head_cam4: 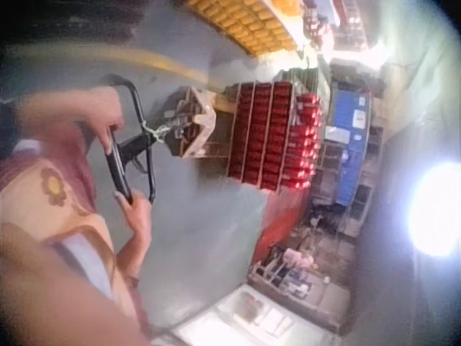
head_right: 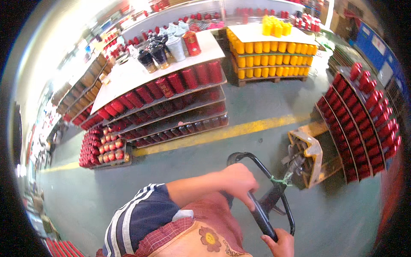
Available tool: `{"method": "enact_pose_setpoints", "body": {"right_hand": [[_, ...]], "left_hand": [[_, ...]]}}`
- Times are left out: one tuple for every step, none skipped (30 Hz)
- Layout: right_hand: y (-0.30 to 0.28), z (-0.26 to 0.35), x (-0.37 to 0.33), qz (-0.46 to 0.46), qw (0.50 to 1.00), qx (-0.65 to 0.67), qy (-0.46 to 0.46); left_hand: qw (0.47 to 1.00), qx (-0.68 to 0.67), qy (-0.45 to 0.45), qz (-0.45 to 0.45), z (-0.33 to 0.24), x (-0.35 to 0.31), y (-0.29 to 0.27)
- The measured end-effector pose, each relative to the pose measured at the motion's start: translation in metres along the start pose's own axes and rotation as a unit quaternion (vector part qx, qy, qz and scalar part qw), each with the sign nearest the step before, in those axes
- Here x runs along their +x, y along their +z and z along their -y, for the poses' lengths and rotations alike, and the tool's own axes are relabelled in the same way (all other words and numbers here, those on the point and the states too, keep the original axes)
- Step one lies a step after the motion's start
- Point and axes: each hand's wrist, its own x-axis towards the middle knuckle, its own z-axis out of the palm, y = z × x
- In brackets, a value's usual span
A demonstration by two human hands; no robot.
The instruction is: The person moves a pallet jack to transport a stack of red cylinders, then manually picks up and places red cylinders onto a metal rack. The person also handles a white bucket and a blue cloth while arranging the cylinders.
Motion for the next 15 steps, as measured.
{"method": "enact_pose_setpoints", "body": {"right_hand": [[0.000,0.005,-0.022,-0.007,1.000,0.004,-0.008],[-0.003,0.010,-0.043,-0.005,0.998,-0.056,-0.036],[-0.010,0.017,-0.057,-0.031,0.988,-0.117,-0.101],[-0.011,0.025,-0.076,-0.029,0.990,-0.098,-0.100],[-0.015,0.034,-0.092,-0.022,0.991,-0.100,-0.085],[-0.016,0.043,-0.106,-0.045,0.989,-0.086,-0.109],[-0.017,0.051,-0.116,-0.065,0.987,-0.078,-0.126],[-0.021,0.057,-0.127,-0.084,0.985,-0.084,-0.127],[-0.024,0.061,-0.138,-0.119,0.978,-0.075,-0.156],[-0.025,0.063,-0.147,-0.148,0.971,-0.076,-0.169],[-0.026,0.063,-0.155,-0.165,0.967,-0.086,-0.173],[-0.024,0.061,-0.161,-0.199,0.957,-0.095,-0.189],[-0.021,0.058,-0.166,-0.231,0.948,-0.102,-0.193],[-0.016,0.055,-0.170,-0.285,0.934,-0.066,-0.206],[-0.011,0.052,-0.172,-0.351,0.909,-0.026,-0.223]], "left_hand": [[1.000,-0.005,-0.002,0.004,-0.013,-0.021,0.001],[1.000,-0.005,0.004,0.013,-0.026,-0.039,-0.002],[1.000,-0.002,0.019,0.022,-0.039,-0.051,-0.010],[0.999,-0.002,0.032,0.026,-0.048,-0.069,-0.012],[0.999,0.000,0.039,0.031,-0.056,-0.085,-0.020],[0.998,-0.007,0.055,0.034,-0.063,-0.099,-0.027],[0.997,-0.007,0.064,0.045,-0.068,-0.110,-0.036],[0.996,-0.005,0.070,0.060,-0.071,-0.119,-0.045],[0.994,-0.017,0.102,0.040,-0.071,-0.128,-0.055],[0.991,-0.028,0.127,0.030,-0.069,-0.137,-0.064],[0.987,-0.048,0.154,0.017,-0.064,-0.144,-0.072],[0.983,-0.032,0.181,-0.011,-0.057,-0.151,-0.080],[0.977,-0.023,0.209,-0.044,-0.046,-0.159,-0.086],[0.962,-0.024,0.253,-0.095,-0.034,-0.164,-0.092],[0.963,-0.044,0.252,-0.089,-0.021,-0.169,-0.094]]}}
